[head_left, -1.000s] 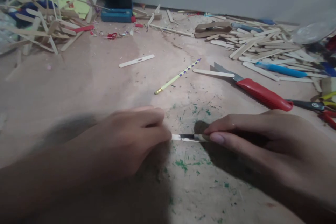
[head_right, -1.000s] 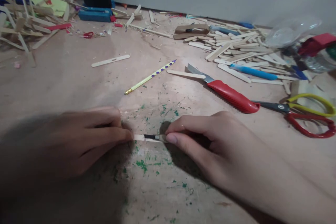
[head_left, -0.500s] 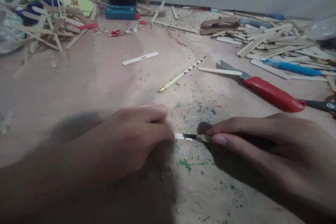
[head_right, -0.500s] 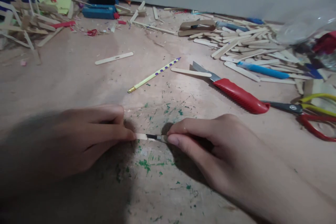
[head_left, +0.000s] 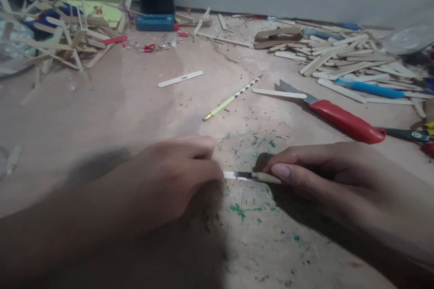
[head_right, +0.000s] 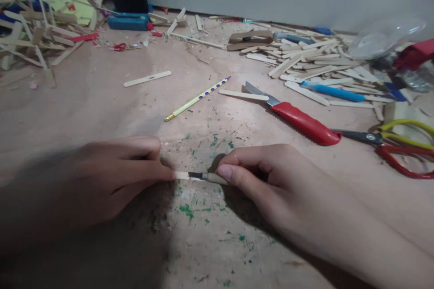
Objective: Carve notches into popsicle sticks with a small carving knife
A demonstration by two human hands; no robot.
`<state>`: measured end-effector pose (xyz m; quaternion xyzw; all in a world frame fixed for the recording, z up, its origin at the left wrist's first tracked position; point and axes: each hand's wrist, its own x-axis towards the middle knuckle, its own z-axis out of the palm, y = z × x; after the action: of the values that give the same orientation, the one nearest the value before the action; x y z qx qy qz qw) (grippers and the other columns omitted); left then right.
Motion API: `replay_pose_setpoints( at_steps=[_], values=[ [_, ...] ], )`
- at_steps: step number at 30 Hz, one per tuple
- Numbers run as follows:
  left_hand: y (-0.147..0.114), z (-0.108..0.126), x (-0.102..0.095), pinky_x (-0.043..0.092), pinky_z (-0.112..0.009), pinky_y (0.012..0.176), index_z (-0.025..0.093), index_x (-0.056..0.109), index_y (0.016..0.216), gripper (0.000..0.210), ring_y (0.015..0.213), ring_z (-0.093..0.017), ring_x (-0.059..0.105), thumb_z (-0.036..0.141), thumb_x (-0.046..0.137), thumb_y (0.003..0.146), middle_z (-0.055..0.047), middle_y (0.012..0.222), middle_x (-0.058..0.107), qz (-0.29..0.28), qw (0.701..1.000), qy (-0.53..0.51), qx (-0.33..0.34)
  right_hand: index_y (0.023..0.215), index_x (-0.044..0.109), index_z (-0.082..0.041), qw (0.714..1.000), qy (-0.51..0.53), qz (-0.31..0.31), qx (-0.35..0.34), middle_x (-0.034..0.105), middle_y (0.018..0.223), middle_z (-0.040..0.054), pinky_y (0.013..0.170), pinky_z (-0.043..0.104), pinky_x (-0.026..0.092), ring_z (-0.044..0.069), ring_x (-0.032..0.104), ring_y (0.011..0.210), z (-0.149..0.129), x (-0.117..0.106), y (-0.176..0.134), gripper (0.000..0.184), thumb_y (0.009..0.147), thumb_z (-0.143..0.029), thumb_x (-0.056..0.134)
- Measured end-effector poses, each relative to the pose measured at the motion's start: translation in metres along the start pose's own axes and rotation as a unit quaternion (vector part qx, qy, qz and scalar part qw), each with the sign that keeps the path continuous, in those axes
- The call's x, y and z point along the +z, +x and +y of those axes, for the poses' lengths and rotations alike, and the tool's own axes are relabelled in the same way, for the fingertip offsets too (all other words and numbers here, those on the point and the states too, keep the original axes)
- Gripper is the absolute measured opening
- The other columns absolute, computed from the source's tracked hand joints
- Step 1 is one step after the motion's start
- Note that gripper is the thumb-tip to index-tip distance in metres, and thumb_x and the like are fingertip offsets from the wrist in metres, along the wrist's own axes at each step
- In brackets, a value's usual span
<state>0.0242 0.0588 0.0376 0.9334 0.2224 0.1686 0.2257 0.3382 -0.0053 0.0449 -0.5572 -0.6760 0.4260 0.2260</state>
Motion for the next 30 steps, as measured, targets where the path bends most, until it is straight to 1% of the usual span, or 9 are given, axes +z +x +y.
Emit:
replay_pose_setpoints(
  at_steps=[3, 8, 11, 15, 19, 22, 25, 28, 30],
  values=[
    [-0.0016, -0.0023, 0.0001, 0.044, -0.029, 0.066, 0.022, 0.091, 0.103, 0.052, 0.075, -0.013, 0.066, -0.011, 0.052, 0.114, 0.003, 0.090, 0.072, 0.000, 1.000, 0.003, 0.003, 0.088, 0.088, -0.035, 1.000, -0.013, 0.003, 0.005, 0.076, 0.068, 0.0015, 0.061, 0.042, 0.061, 0.022, 0.056, 0.055, 0.0021, -0.0006, 0.0004, 0.063, 0.125, -0.081, 0.066],
    [-0.0036, -0.0044, -0.0003, 0.051, -0.029, 0.074, 0.021, 0.091, 0.107, 0.046, 0.082, -0.014, 0.075, -0.010, 0.057, 0.112, 0.002, 0.097, 0.079, -0.008, 1.000, 0.011, 0.006, 0.085, 0.089, -0.036, 1.000, -0.011, -0.003, 0.017, 0.075, 0.067, 0.0012, 0.062, 0.042, 0.062, 0.022, 0.057, 0.056, 0.0009, -0.0049, 0.0009, 0.071, 0.120, -0.093, 0.067],
    [-0.0027, -0.0022, -0.0020, 0.052, -0.029, 0.076, 0.021, 0.088, 0.104, 0.045, 0.084, -0.014, 0.076, -0.010, 0.056, 0.111, 0.001, 0.100, 0.081, -0.014, 1.000, 0.017, 0.005, 0.084, 0.089, -0.036, 1.000, -0.016, 0.000, 0.013, 0.070, 0.062, -0.0012, 0.064, 0.040, 0.062, 0.021, 0.052, 0.054, -0.0007, -0.0056, 0.0002, 0.063, 0.123, -0.083, 0.071],
    [-0.0031, 0.0008, -0.0027, 0.052, -0.026, 0.077, 0.024, 0.087, 0.105, 0.049, 0.085, -0.013, 0.075, -0.012, 0.054, 0.110, 0.003, 0.102, 0.081, -0.016, 1.000, 0.014, -0.008, 0.082, 0.086, -0.036, 1.000, -0.014, -0.003, 0.010, 0.075, 0.067, -0.0010, 0.058, 0.037, 0.056, 0.021, 0.058, 0.057, -0.0009, -0.0015, 0.0014, 0.066, 0.122, -0.085, 0.072],
    [-0.0060, -0.0013, -0.0010, 0.056, -0.026, 0.082, 0.027, 0.092, 0.120, 0.049, 0.093, -0.014, 0.080, -0.010, 0.060, 0.114, 0.004, 0.109, 0.085, -0.019, 1.000, 0.014, -0.018, 0.085, 0.085, -0.035, 1.000, 0.003, -0.014, 0.003, 0.079, 0.071, 0.0010, 0.065, 0.041, 0.063, 0.024, 0.069, 0.063, -0.0021, 0.0022, 0.0064, 0.066, 0.123, -0.086, 0.067],
    [-0.0060, -0.0037, 0.0006, 0.055, -0.027, 0.078, 0.027, 0.093, 0.123, 0.047, 0.088, -0.014, 0.080, -0.009, 0.064, 0.113, 0.004, 0.104, 0.083, -0.016, 1.000, 0.020, -0.013, 0.079, 0.080, -0.034, 1.000, 0.018, -0.018, 0.000, 0.073, 0.066, 0.0016, 0.066, 0.041, 0.064, 0.028, 0.077, 0.071, -0.0021, -0.0001, 0.0075, 0.070, 0.121, -0.089, 0.069],
    [-0.0050, -0.0044, 0.0015, 0.057, -0.027, 0.079, 0.026, 0.094, 0.122, 0.050, 0.090, -0.014, 0.082, -0.010, 0.062, 0.113, 0.002, 0.109, 0.088, -0.012, 1.000, 0.013, -0.014, 0.079, 0.084, -0.036, 1.000, 0.014, -0.008, 0.009, 0.064, 0.059, -0.0003, 0.059, 0.038, 0.059, 0.025, 0.068, 0.062, 0.0005, -0.0042, 0.0050, 0.067, 0.121, -0.088, 0.072],
    [-0.0071, -0.0040, 0.0003, 0.060, -0.029, 0.083, 0.026, 0.094, 0.124, 0.047, 0.096, -0.017, 0.086, -0.007, 0.062, 0.115, 0.000, 0.118, 0.092, -0.018, 1.000, 0.018, -0.015, 0.082, 0.085, -0.037, 1.000, 0.007, -0.008, 0.010, 0.066, 0.062, -0.0017, 0.058, 0.038, 0.057, 0.021, 0.052, 0.054, 0.0031, -0.0058, 0.0029, 0.064, 0.122, -0.085, 0.072],
    [-0.0095, -0.0037, -0.0012, 0.061, -0.029, 0.086, 0.028, 0.094, 0.129, 0.046, 0.099, -0.017, 0.087, -0.005, 0.063, 0.116, 0.001, 0.120, 0.092, -0.028, 0.999, 0.021, -0.017, 0.083, 0.087, -0.037, 1.000, 0.006, -0.007, 0.011, 0.063, 0.061, -0.0012, 0.060, 0.040, 0.059, 0.023, 0.059, 0.057, 0.0032, -0.0057, 0.0028, 0.063, 0.121, -0.086, 0.074]
  ],
)
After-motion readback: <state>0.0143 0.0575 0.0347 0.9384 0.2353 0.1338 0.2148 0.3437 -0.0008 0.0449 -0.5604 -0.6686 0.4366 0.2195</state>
